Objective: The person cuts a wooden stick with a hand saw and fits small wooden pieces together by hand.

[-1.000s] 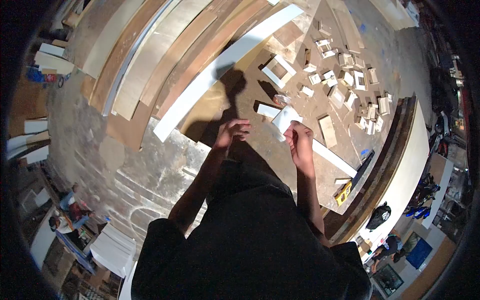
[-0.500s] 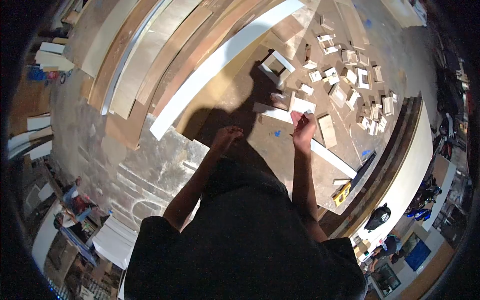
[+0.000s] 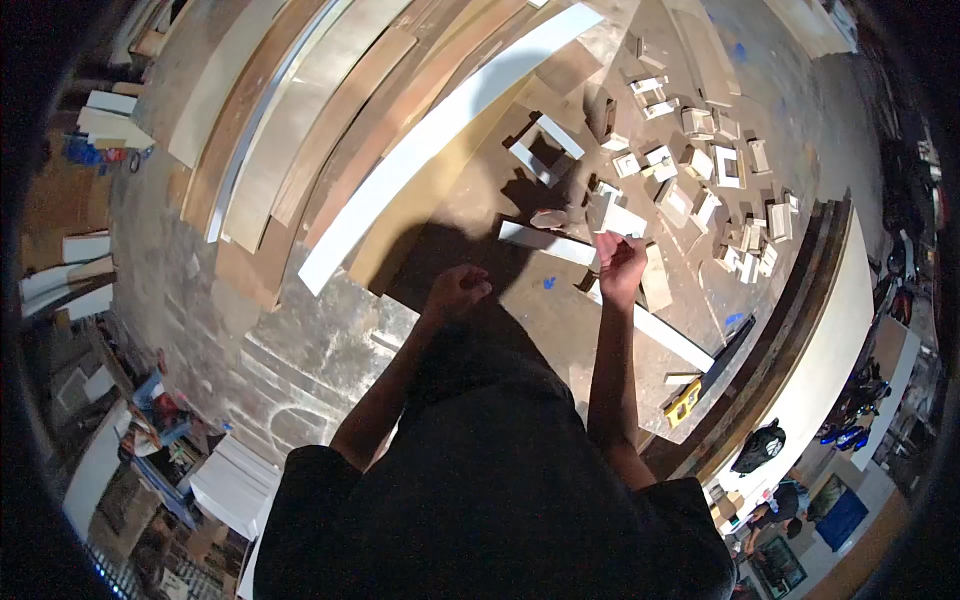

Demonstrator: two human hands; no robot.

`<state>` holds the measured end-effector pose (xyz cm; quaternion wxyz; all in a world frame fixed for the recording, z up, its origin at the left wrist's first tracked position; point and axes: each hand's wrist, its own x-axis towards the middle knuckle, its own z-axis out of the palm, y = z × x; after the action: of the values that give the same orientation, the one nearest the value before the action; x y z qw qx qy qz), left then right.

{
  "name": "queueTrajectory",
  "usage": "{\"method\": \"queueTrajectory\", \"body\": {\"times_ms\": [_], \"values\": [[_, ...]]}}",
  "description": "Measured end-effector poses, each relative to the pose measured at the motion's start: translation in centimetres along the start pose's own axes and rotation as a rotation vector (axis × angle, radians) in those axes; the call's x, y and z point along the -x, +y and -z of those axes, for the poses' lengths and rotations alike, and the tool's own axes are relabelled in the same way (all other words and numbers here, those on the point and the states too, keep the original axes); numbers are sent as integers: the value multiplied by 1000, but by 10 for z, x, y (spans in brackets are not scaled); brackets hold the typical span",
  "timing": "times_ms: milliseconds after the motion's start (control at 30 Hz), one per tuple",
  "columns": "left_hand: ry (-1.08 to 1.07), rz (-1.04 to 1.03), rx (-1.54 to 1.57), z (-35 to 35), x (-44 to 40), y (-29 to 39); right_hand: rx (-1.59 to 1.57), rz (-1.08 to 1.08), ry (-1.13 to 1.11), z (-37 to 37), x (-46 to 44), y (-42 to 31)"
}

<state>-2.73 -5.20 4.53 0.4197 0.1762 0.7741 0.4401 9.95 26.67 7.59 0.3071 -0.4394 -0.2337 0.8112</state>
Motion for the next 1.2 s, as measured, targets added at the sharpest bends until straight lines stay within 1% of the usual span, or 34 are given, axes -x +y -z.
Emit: {"method": "queueTrajectory", "body": {"times_ms": [67, 100, 133, 167, 200, 233, 267, 333, 367, 433, 500, 567, 667, 733, 767, 833, 867, 933, 1067, 1133, 1200], "values": [[-26, -20, -51, 1, -2, 11, -24, 27, 8, 6, -4, -5], [-5, -16, -69, 0, -1, 12, -47, 51, 15, 12, -7, -7], [15, -11, -87, -1, 0, 16, -10, 58, 99, 16, -12, -10], [9, -17, -90, -1, -3, 11, -15, 65, 102, 20, -17, -11], [6, -62, -88, -4, -8, -9, 26, 61, 171, 31, -27, -9], [5, -108, -84, -3, -10, -10, 68, 58, 239, 38, -36, -8], [2, -111, -84, -3, -9, -11, 101, 57, 287, 45, -43, -7], [8, -22, -137, 5, -2, 5, 122, 46, 304, 48, -53, -11], [11, -23, -139, 6, -1, 4, 144, 32, 322, 48, -56, -11], [66, -82, -148, 6, -4, -19, 162, 17, 330, 38, -57, -17], [58, -72, -129, 9, -4, -31, 228, -37, 369, 38, -66, -24], [49, -63, -108, 11, 0, -37, 248, -43, 336, 44, -73, -26], [96, -40, -101, 15, 5, -32, 257, -54, 313, 48, -82, -29], [75, 75, -41, 17, 8, -30, 234, -94, 306, 55, -88, -31], [78, 75, -38, 17, 9, -28, 236, -94, 303, 58, -91, -32], [104, 38, -49, 17, 9, -27, 206, -128, 177, 60, -92, -33], [107, 35, -47, 17, 9, -26, 207, -127, 174, 59, -93, -32], [106, 42, -14, 16, 11, -24, 214, -77, 256, 51, -89, -29], [100, 51, 4, 17, 13, -24, 209, -20, 240, 41, -83, -29], [108, 53, 48, 15, 15, -29, 287, 54, 365, 33, -78, -30], [133, 24, 63, 11, 19, -33, 308, 58, 326, 33, -69, -35]]}}
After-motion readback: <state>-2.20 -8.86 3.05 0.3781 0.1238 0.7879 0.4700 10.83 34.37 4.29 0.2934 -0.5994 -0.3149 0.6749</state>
